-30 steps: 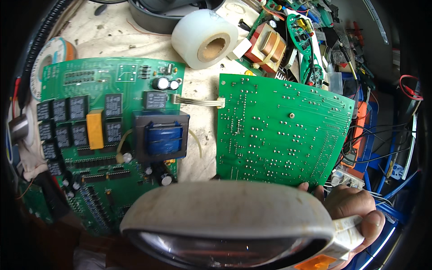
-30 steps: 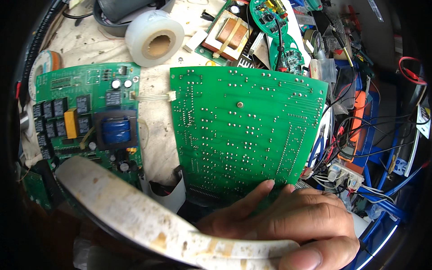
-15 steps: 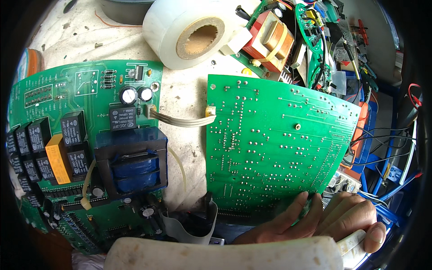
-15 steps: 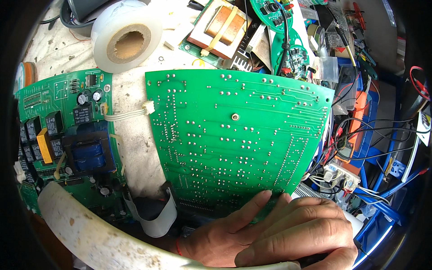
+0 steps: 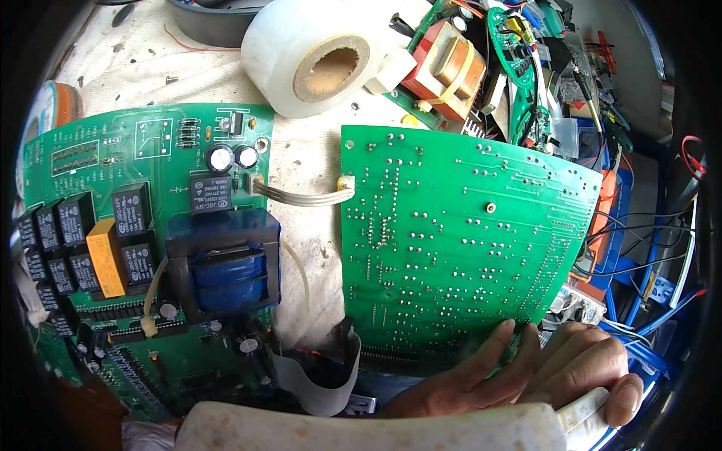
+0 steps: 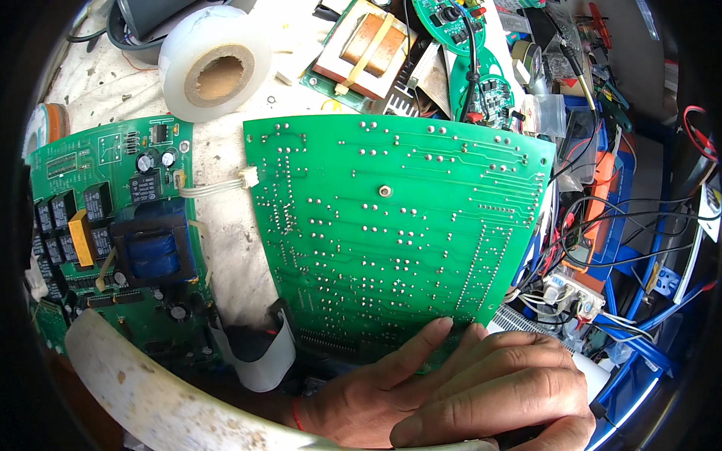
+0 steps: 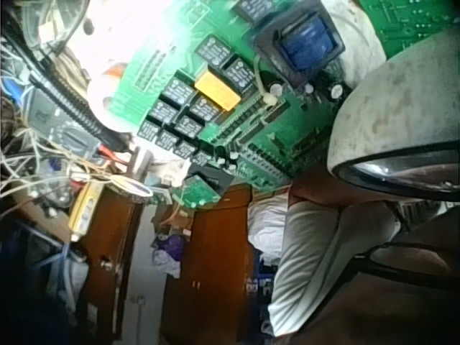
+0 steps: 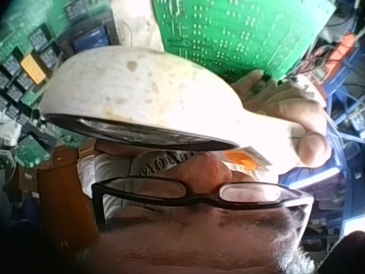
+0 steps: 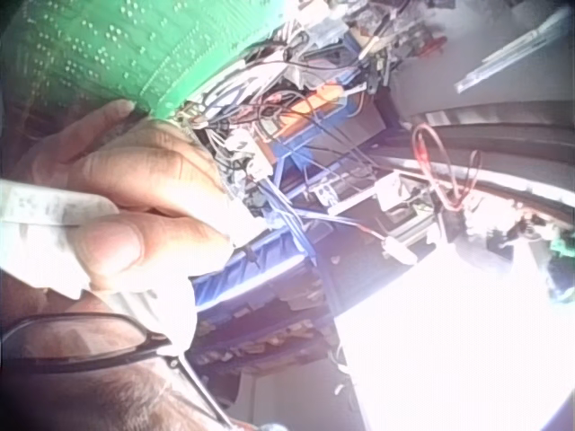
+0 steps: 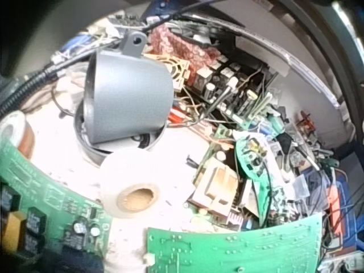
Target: The person uses a soldering iron to reflow solder joints on a green circuit board, then inspects the board with a magnifying lamp and tests it with a multimeter. They repeat soldering and inspection steps on different areas of the board.
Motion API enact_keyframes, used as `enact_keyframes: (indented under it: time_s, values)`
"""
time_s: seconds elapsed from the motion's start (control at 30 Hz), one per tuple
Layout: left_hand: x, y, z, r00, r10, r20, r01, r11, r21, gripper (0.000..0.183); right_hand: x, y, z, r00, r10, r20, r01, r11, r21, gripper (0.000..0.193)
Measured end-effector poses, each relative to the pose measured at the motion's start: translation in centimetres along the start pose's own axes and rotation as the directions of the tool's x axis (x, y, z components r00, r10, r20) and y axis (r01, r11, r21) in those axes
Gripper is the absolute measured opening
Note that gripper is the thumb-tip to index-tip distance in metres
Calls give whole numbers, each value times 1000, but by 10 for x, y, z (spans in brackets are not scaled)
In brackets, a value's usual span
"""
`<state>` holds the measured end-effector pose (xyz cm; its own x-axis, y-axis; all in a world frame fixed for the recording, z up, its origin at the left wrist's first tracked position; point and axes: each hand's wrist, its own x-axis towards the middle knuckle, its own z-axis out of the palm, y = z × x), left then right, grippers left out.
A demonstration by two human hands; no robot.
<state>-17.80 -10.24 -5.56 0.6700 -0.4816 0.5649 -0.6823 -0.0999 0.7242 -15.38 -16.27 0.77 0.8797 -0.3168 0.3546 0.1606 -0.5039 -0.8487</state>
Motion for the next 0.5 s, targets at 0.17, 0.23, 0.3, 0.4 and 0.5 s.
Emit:
enact_keyframes:
  time_s: [0.17,0.23,0.3,0.4,0.5]
  values:
    - [-4,-3,-19,997,32,65,-27,997,-78,45,-6,-1,-5,999,21,26,-22,999,34,49]
    - [-3,3,-23,999,-12,31,14,998,-67,48,-8,-4,-12,999,23,45,-26,998,53,52]
    - [-3,8,-31,998,-34,43,37,997,-65,49,-10,-10,-22,998,22,66,-27,996,86,54]
    - [-2,10,-51,991,16,135,-21,999,32,47,-13,-20,-45,995,9,96,-23,989,143,58]
    - [-12,0,-95,904,185,385,-282,935,213,52,-15,-30,-71,995,24,96,-44,976,211,62]
